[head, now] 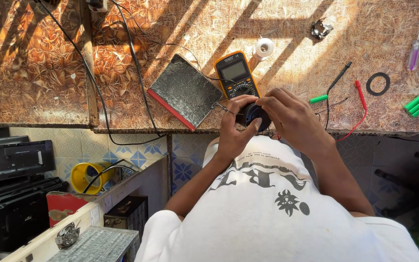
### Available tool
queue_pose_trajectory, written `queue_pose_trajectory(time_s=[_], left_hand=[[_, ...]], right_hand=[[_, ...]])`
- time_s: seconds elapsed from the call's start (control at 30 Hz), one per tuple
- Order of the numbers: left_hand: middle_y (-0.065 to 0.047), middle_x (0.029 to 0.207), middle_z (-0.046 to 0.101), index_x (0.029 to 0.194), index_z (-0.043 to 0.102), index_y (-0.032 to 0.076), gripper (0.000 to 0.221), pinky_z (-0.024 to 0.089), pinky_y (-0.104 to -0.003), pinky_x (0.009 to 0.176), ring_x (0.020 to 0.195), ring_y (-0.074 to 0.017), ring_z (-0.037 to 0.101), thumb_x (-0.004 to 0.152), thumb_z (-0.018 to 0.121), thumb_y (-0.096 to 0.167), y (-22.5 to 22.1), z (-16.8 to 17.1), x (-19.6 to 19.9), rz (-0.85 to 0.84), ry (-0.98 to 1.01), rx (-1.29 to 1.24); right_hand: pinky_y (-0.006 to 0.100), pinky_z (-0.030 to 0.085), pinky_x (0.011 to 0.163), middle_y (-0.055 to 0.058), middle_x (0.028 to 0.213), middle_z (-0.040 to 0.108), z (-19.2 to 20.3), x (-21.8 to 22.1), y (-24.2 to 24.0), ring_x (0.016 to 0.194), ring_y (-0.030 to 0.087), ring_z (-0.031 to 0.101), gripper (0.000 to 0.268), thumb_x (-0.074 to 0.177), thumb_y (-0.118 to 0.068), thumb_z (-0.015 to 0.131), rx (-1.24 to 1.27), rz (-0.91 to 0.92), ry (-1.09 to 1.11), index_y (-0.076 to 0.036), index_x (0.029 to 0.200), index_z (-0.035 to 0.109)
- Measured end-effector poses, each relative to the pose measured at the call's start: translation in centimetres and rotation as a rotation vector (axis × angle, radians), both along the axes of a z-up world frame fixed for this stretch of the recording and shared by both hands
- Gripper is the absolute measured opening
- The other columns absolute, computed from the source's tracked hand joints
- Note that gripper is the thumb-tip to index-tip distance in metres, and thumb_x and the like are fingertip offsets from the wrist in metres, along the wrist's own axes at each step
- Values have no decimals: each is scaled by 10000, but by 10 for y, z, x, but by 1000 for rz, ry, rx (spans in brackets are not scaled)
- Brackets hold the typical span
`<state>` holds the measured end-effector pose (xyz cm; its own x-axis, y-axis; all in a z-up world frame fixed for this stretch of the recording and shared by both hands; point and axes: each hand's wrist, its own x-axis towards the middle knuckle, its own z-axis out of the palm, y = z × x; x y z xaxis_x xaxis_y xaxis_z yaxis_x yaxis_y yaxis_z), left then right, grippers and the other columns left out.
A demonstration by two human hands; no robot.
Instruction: Using a screwdriver to fasten components onto a small speaker driver at an electronics repair bench.
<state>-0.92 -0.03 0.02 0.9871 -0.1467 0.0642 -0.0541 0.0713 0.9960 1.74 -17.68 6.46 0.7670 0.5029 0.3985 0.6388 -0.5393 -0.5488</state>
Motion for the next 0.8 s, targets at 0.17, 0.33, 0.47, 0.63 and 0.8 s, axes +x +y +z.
queue_pose_trajectory(time_s=[0.17,0.33,0.47,0.63,0.8], left_hand=[[-103,1343,548,1332,611,90,468,461,-388,1100,1277,-245,559,904,750,217,-1,-4,-2,-30,-14,53],[-99,1335,555,1326,618,98,455,462,-377,1093,1255,-233,567,905,741,220,-1,2,-2,-50,26,49],[-112,1345,542,1333,611,98,458,465,-384,1092,1256,-235,558,912,733,230,0,1,-1,-44,67,40],[-123,1349,534,1344,605,96,477,470,-389,1089,1242,-231,557,907,735,239,-1,0,-1,-52,101,34],[-125,1354,524,1346,609,94,482,471,-375,1087,1251,-223,541,912,740,258,-2,-1,0,-53,101,19]], right_hand=[[371,570,668,162,871,654,26,-2,5,772,290,685,165,900,142,634,-145,6,2,24,983,714],[355,553,633,138,893,641,19,-6,-1,742,251,668,125,923,90,649,-203,-30,44,3,980,719],[324,549,618,126,900,643,5,-8,-3,727,210,657,117,936,63,653,-181,-51,69,-2,981,739],[305,548,597,112,902,638,-3,-10,-4,717,193,658,105,947,45,654,-168,-80,75,-8,972,740],[323,557,588,114,913,634,-6,-10,-1,708,214,667,81,932,38,670,-110,-41,76,-2,974,726]])
